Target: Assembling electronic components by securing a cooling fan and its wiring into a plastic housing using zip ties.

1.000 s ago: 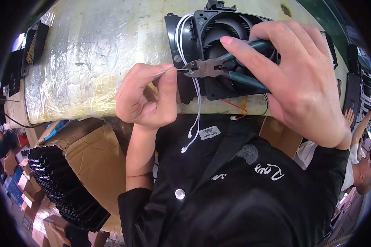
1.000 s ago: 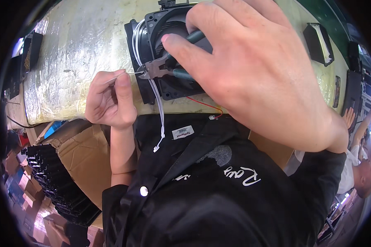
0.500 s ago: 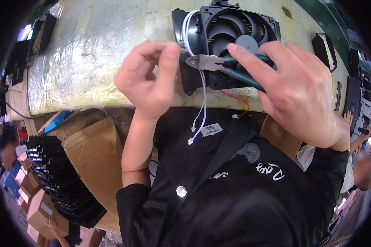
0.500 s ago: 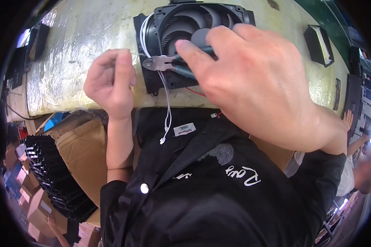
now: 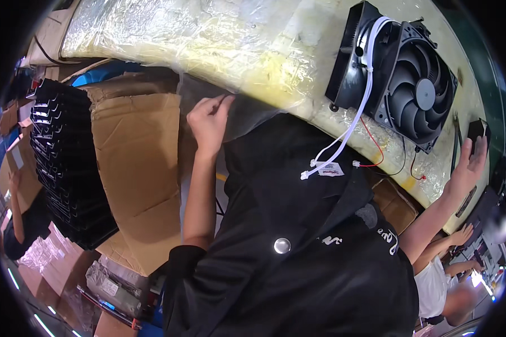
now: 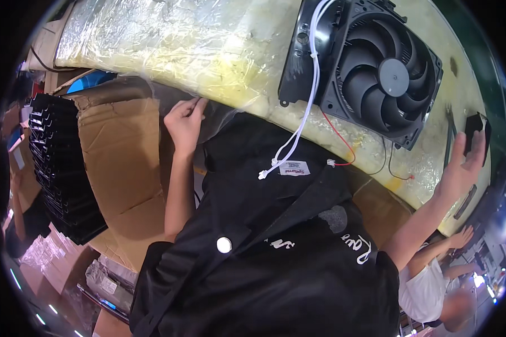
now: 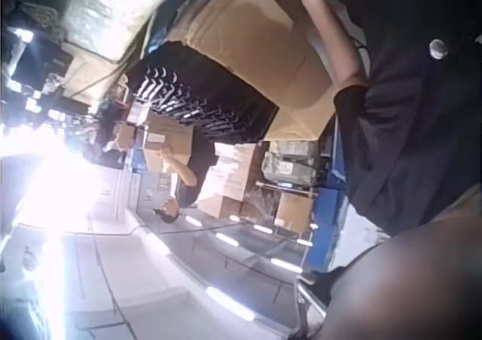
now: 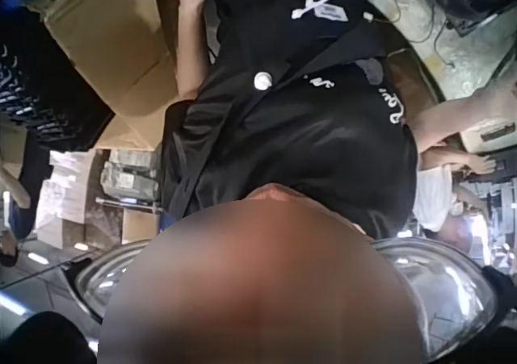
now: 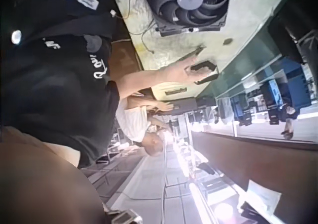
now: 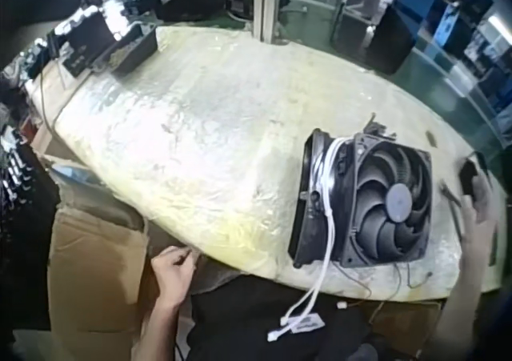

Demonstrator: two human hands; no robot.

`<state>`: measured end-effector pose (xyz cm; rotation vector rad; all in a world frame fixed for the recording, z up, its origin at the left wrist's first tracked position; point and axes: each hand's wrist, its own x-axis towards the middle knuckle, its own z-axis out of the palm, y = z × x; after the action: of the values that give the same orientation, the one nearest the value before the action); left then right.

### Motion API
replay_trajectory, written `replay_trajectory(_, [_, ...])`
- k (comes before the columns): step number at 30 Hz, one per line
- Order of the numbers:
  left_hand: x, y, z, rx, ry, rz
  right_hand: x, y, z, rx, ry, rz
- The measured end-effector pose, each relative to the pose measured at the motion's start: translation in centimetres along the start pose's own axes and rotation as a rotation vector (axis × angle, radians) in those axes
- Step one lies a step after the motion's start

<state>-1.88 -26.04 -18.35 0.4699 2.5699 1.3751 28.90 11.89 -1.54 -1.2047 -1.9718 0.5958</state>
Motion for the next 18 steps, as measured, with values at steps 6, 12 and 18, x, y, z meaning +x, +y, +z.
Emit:
replay_trajectory(6, [0.3,5.8,-4.0,0.435,-0.342,0.103,-2.8,-12.5,1.8,-0.069,-0.401,-0.513])
replay_trajectory(12, [4.0,25.5,-4.8,-0.081,-0.258,0.724,-3.5,-14.2,7.1,-0.405,-0.678,-0.835])
replay_trajectory(18, [21.3,36.4,14.8,0.199,-0.002,1.228,-2.7,-14.0,7.3,-0.455,-0.450,-1.023])
